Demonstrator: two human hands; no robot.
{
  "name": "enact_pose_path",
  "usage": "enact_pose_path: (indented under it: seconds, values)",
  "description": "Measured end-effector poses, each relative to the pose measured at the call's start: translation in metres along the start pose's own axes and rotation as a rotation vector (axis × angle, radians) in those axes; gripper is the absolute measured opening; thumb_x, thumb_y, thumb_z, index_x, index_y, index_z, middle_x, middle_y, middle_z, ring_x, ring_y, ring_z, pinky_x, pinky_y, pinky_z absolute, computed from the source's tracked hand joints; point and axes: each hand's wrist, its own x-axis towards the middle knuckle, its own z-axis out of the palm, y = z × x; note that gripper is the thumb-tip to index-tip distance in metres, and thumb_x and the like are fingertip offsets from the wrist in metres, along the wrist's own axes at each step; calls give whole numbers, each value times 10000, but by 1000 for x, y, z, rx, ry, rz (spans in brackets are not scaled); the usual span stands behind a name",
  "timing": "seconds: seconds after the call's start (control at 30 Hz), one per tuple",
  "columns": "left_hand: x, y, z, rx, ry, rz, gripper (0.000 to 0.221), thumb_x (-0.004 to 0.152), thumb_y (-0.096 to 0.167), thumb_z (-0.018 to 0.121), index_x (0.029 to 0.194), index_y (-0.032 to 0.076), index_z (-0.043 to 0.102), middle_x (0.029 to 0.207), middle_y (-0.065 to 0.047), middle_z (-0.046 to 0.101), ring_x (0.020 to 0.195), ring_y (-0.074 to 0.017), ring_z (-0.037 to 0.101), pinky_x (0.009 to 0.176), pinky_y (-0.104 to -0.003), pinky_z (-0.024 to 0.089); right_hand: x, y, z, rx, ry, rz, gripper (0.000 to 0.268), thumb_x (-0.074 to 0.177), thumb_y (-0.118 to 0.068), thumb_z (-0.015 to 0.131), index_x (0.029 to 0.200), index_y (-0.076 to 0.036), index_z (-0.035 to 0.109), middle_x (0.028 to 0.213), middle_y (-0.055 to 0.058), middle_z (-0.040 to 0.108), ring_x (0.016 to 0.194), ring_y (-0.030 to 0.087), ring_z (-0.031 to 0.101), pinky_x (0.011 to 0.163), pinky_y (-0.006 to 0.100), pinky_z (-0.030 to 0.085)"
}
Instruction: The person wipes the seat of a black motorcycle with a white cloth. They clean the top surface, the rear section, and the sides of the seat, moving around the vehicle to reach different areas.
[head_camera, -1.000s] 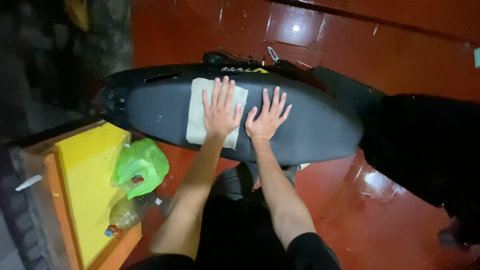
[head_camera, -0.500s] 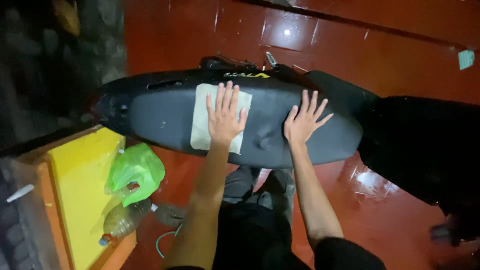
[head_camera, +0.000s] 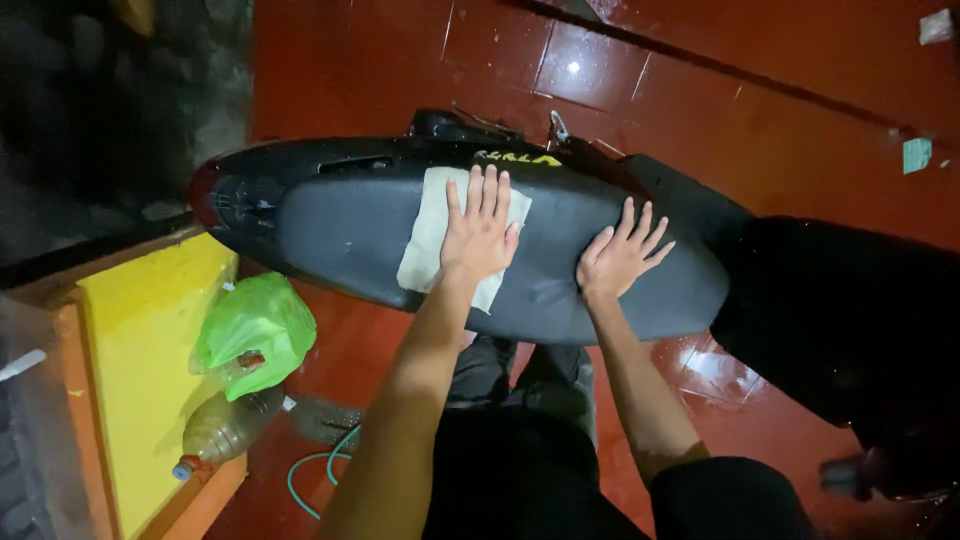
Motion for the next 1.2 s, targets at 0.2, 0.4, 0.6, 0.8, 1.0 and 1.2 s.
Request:
enact_pose_path:
  seconds: [0.2, 0.4, 0.6, 0.8, 1.0, 1.2]
  values:
    - [22, -2, 19, 38, 152, 57, 811, 801, 526, 523, 1378, -44, 543, 1298, -280, 569, 1271, -455, 518, 1143, -644, 298, -1, 1, -3, -23, -44, -36, 567, 1039, -292, 295, 1580, -165, 408, 1621, 142, 336, 1515, 445, 183, 1170, 645, 71]
    - [34, -3, 19, -86, 196, 80, 781, 742, 508, 617, 1251, -83, 600, 1134, -276, 622, 1130, -444, 573, 1081, -590, 353, -4, 4, -2, -51, -33, -51, 565, 1044, -299, 338, 1582, -148, 420, 1611, 162, 358, 1501, 456, 219, 1170, 637, 91]
    - [48, -2, 46, -84, 282, 52, 685, 741, 555, 587, 1053, -53, 636, 836, -204, 584, 823, -383, 586, 919, -555, 409, -6, 2, -4, -8, -40, -47, 570, 1053, -314, 296, 1589, -153, 403, 1611, 161, 354, 1512, 450, 201, 1182, 640, 77]
    - [58, -3, 31, -115, 119, -2, 614, 811, 587, 546, 1009, 15, 647, 842, -160, 627, 818, -347, 605, 891, -540, 378, -4, 4, -3, 10, -31, -54, 559, 1053, -307, 329, 1583, -154, 415, 1600, 161, 370, 1506, 444, 222, 1188, 633, 76]
    - [65, 2, 36, -111, 90, -80, 588, 815, 604, 522, 945, 48, 663, 818, -162, 656, 868, -351, 620, 898, -548, 365, -4, 7, -1, 62, 17, -20, 554, 1013, -315, 397, 1552, -212, 472, 1576, 89, 411, 1507, 379, 264, 1196, 590, 89]
    - [71, 4, 37, -143, 82, -148, 571, 770, 591, 556, 927, 55, 674, 812, -156, 672, 863, -350, 633, 912, -587, 368, -2, 6, 2, 73, 22, -38, 562, 991, -295, 428, 1543, -213, 495, 1573, 94, 432, 1500, 379, 283, 1193, 589, 89]
